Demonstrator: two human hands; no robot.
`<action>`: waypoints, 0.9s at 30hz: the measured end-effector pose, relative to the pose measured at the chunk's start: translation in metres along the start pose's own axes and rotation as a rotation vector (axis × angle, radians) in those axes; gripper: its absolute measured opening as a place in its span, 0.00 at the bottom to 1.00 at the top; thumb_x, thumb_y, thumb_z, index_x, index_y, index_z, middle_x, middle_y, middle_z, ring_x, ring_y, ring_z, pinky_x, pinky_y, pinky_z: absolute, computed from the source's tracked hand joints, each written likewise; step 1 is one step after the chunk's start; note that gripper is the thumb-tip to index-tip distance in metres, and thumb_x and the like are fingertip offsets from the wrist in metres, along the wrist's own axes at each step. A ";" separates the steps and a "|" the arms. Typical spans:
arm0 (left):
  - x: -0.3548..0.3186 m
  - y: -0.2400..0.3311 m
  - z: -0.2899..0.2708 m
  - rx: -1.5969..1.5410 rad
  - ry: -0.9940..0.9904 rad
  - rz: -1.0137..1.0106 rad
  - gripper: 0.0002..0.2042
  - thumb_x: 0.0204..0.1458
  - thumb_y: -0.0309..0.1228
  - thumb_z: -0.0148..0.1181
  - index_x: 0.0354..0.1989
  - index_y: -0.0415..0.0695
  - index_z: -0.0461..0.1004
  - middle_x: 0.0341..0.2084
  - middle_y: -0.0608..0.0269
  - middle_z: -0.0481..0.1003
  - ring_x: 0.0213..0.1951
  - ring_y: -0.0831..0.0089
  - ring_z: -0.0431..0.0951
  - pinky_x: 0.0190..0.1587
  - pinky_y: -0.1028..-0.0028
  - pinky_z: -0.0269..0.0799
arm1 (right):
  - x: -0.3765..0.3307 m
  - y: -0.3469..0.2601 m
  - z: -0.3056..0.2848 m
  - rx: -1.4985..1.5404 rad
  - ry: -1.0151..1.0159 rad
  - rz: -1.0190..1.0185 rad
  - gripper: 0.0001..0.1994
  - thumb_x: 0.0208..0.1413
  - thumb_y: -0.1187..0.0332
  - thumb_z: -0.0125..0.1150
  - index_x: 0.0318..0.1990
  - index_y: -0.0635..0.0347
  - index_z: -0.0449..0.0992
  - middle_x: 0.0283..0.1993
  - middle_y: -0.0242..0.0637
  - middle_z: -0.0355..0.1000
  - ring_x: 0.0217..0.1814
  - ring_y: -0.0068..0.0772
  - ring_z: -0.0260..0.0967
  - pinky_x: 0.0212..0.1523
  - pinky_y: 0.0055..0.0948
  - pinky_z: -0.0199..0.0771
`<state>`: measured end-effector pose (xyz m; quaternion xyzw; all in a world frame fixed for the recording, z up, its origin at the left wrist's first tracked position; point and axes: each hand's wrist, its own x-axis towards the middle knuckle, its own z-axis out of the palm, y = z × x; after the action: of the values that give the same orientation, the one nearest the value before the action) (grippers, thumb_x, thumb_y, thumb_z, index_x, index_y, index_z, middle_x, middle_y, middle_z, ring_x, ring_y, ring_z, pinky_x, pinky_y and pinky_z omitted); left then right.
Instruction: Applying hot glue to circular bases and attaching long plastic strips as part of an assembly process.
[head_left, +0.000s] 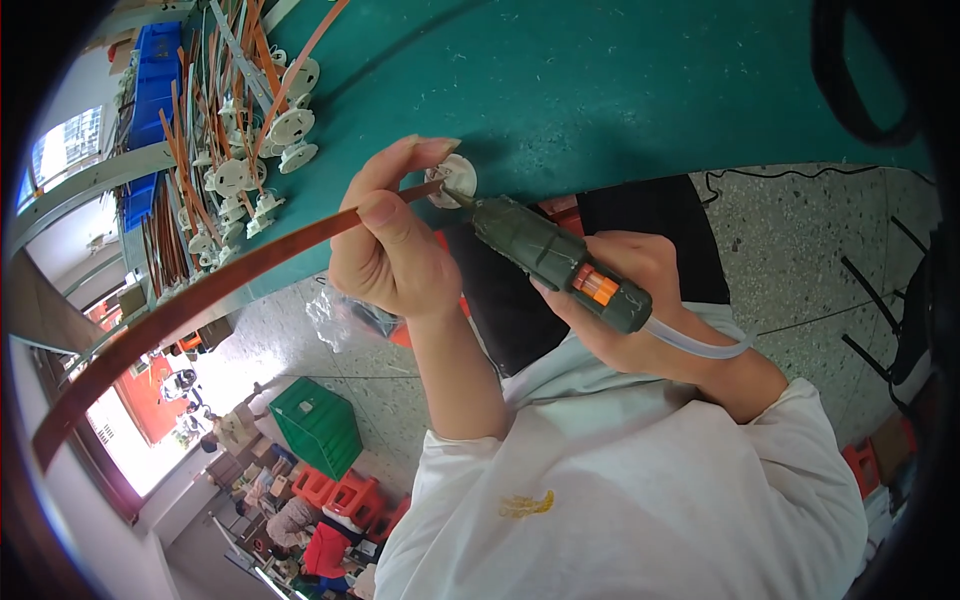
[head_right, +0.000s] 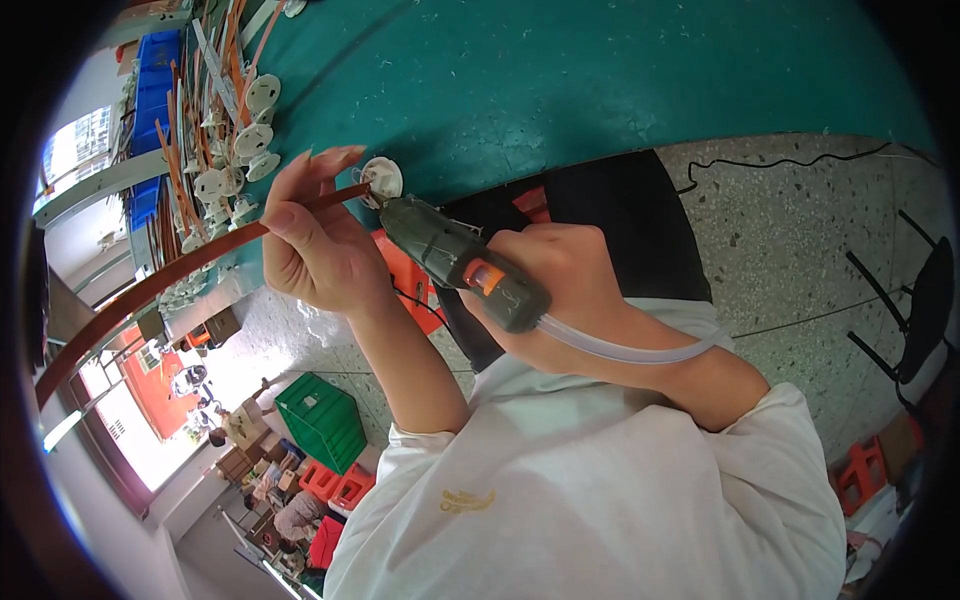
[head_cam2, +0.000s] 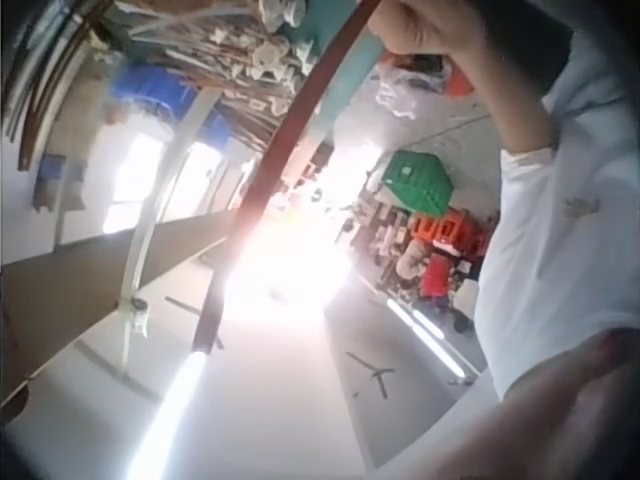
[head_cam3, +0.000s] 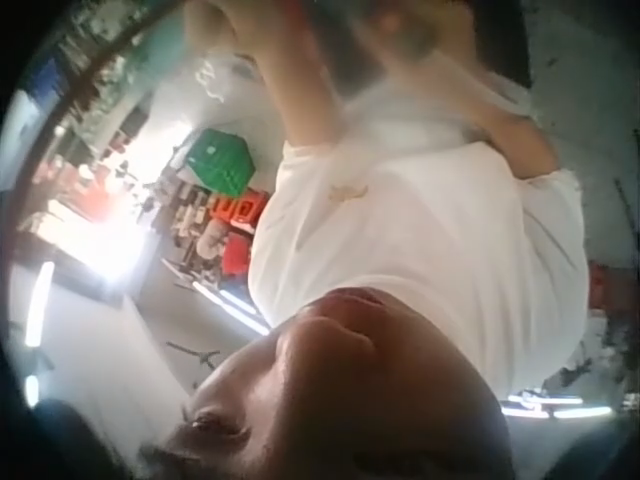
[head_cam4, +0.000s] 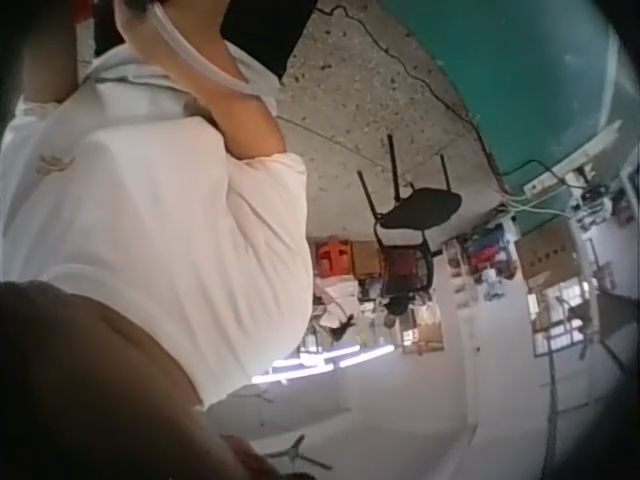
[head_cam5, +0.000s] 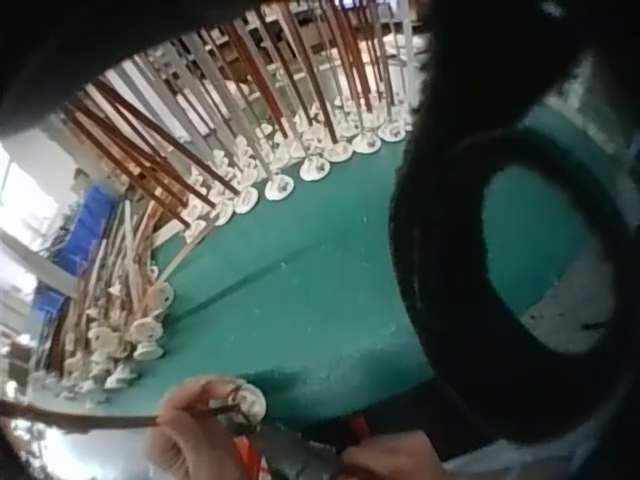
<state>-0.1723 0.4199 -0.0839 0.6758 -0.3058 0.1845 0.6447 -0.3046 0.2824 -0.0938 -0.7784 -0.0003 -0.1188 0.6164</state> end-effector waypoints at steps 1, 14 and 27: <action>0.000 0.000 0.000 0.000 0.001 0.000 0.23 0.68 0.40 0.47 0.43 0.26 0.75 0.30 0.44 0.80 0.34 0.62 0.82 0.35 0.71 0.79 | 0.000 0.000 0.000 -0.002 0.000 -0.001 0.03 0.51 0.75 0.66 0.31 0.65 0.79 0.19 0.38 0.70 0.17 0.33 0.68 0.19 0.30 0.65; 0.002 -0.003 0.000 0.017 0.017 0.005 0.23 0.68 0.40 0.47 0.42 0.26 0.76 0.30 0.45 0.80 0.33 0.62 0.82 0.35 0.72 0.78 | -0.001 0.003 0.000 0.041 0.014 0.066 0.04 0.50 0.75 0.66 0.33 0.66 0.79 0.20 0.39 0.71 0.18 0.35 0.68 0.20 0.29 0.66; 0.002 -0.003 0.000 0.009 0.010 0.019 0.22 0.68 0.40 0.48 0.40 0.27 0.76 0.30 0.45 0.80 0.33 0.60 0.83 0.34 0.71 0.79 | -0.002 0.005 0.004 -0.028 0.001 -0.020 0.05 0.48 0.74 0.69 0.29 0.63 0.78 0.18 0.38 0.68 0.17 0.36 0.67 0.19 0.31 0.64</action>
<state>-0.1689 0.4196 -0.0848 0.6750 -0.3079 0.1955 0.6414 -0.3049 0.2853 -0.1000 -0.7870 -0.0060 -0.1253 0.6041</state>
